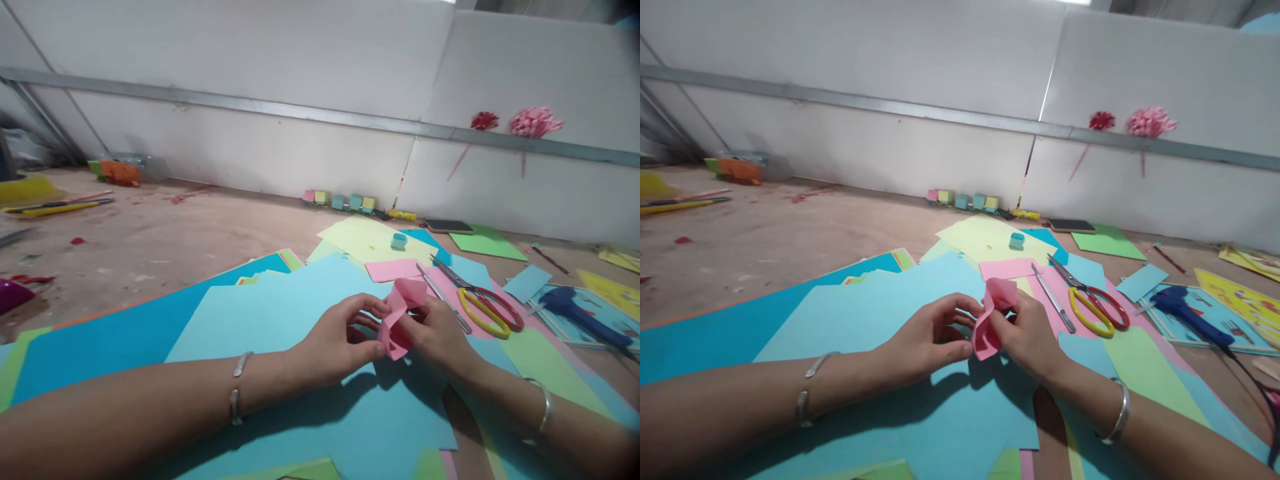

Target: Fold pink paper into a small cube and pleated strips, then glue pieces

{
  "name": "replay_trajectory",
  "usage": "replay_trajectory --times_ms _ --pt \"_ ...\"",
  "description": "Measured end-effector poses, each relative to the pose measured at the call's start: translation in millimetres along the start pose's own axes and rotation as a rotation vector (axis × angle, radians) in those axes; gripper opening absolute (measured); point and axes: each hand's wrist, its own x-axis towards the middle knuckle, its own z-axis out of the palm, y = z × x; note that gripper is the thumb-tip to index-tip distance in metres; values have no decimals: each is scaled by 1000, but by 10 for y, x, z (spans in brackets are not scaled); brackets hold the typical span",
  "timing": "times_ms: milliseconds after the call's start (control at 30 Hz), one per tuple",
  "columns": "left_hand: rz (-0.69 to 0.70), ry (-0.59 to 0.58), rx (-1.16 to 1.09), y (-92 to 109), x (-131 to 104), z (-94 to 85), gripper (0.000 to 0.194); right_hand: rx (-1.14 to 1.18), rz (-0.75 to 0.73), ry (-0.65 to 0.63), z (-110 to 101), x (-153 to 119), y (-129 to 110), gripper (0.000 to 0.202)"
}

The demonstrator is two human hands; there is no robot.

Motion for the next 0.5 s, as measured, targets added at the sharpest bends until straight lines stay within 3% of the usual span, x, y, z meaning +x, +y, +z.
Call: replay_trajectory --times_ms 100,233,367,500 --pt "2 57 18 -36 13 -2 33 29 -38 11 15 -11 9 14" --pt "86 31 15 -11 -12 -2 32 92 4 40 17 -23 -2 14" --pt "165 0 127 31 -52 7 37 188 56 -60 0 -25 -43 11" --pt "151 63 166 26 -46 12 31 233 -6 -117 -5 -24 -57 6"
